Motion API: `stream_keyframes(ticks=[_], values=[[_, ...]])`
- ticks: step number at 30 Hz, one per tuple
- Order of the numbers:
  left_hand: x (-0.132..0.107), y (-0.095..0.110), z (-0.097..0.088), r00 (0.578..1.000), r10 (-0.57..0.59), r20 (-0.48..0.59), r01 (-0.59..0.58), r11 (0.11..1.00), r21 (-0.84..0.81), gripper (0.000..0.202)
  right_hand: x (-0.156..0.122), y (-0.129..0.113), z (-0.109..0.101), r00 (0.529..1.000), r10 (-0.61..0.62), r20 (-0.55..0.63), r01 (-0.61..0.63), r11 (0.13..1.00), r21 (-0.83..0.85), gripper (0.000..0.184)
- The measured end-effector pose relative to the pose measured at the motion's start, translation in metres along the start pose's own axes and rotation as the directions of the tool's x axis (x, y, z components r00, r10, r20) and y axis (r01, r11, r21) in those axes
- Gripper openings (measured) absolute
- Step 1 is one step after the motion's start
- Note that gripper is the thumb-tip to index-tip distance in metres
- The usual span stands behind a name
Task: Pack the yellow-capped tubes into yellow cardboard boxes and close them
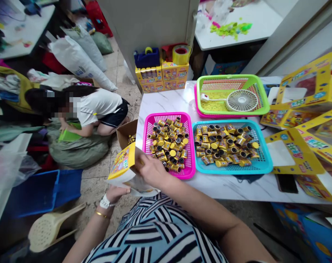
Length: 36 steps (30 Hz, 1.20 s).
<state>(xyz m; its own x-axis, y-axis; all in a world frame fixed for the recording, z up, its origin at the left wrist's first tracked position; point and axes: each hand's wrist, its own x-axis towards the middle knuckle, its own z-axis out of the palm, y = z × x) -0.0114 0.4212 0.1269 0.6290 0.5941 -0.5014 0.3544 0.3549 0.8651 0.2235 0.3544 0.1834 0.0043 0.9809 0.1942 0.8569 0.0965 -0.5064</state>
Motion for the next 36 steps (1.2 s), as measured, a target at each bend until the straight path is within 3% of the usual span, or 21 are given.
stream_keyframes(ticks=[3, 5, 7, 9, 11, 13, 15, 17, 20, 22, 25, 30, 33, 36], values=[[-0.001, -0.010, -0.005, 0.998, 0.016, -0.064, -0.025, 0.990, -0.141, 0.058, -0.013, 0.016, -0.009, 0.995, 0.060, -0.077, -0.055, 0.997, 0.061, 0.032], [-0.002, -0.014, -0.008, 0.997, 0.015, -0.072, -0.028, 0.980, -0.195, 0.059, -0.023, 0.034, -0.015, 0.974, 0.190, -0.125, -0.183, 0.981, 0.064, 0.032], [-0.004, -0.017, -0.008, 0.996, 0.002, -0.085, -0.022, 0.974, -0.227, 0.056, -0.033, 0.055, -0.015, 0.907, 0.407, -0.113, -0.413, 0.910, -0.035, 0.033], [-0.005, -0.018, -0.007, 0.995, -0.021, -0.093, -0.003, 0.969, -0.248, 0.052, -0.039, 0.074, -0.009, 0.810, 0.586, -0.036, -0.578, 0.786, -0.219, 0.037], [-0.005, -0.017, -0.006, 0.995, -0.036, -0.089, 0.012, 0.966, -0.259, 0.052, -0.042, 0.085, -0.002, 0.750, 0.659, 0.052, -0.605, 0.716, -0.348, 0.035], [-0.005, -0.014, -0.006, 0.996, -0.028, -0.081, 0.007, 0.970, -0.244, 0.055, -0.042, 0.088, -0.002, 0.744, 0.661, 0.098, -0.589, 0.718, -0.371, 0.027], [-0.006, -0.008, -0.007, 0.997, -0.009, -0.071, -0.005, 0.981, -0.195, 0.056, -0.039, 0.082, -0.010, 0.773, 0.631, 0.060, -0.590, 0.751, -0.295, 0.022], [-0.006, -0.002, -0.007, 0.999, 0.001, -0.040, -0.006, 0.993, -0.118, 0.050, -0.031, 0.068, -0.022, 0.841, 0.540, -0.034, -0.540, 0.835, -0.103, 0.024], [-0.008, 0.004, -0.007, 1.000, 0.002, 0.024, -0.002, 1.000, -0.020, 0.036, -0.014, 0.039, -0.033, 0.948, 0.284, -0.146, -0.256, 0.948, 0.188, 0.027], [-0.008, 0.005, -0.006, 0.998, -0.013, 0.064, 0.011, 0.999, 0.032, 0.033, -0.001, 0.022, -0.027, 0.987, 0.090, -0.132, -0.060, 0.975, 0.212, 0.022], [-0.005, 0.004, -0.005, 0.997, -0.045, 0.063, 0.038, 0.993, 0.107, 0.032, 0.014, 0.006, -0.008, 0.998, -0.059, -0.033, 0.062, 0.991, 0.121, 0.017], [-0.002, 0.001, -0.004, 0.998, -0.046, -0.032, 0.048, 0.996, 0.069, 0.033, 0.019, 0.008, 0.002, 1.000, -0.001, 0.004, 0.001, 0.996, 0.088, 0.026], [-0.002, 0.002, 0.004, 0.997, -0.073, -0.031, 0.071, 0.995, -0.071, 0.037, 0.024, 0.013, -0.001, 0.995, -0.042, 0.086, 0.038, 0.998, 0.047, 0.024], [0.000, 0.005, 0.014, 0.991, -0.094, -0.091, 0.061, 0.948, -0.311, 0.054, 0.033, 0.013, 0.001, 0.977, -0.149, 0.154, 0.144, 0.989, 0.043, 0.020]])
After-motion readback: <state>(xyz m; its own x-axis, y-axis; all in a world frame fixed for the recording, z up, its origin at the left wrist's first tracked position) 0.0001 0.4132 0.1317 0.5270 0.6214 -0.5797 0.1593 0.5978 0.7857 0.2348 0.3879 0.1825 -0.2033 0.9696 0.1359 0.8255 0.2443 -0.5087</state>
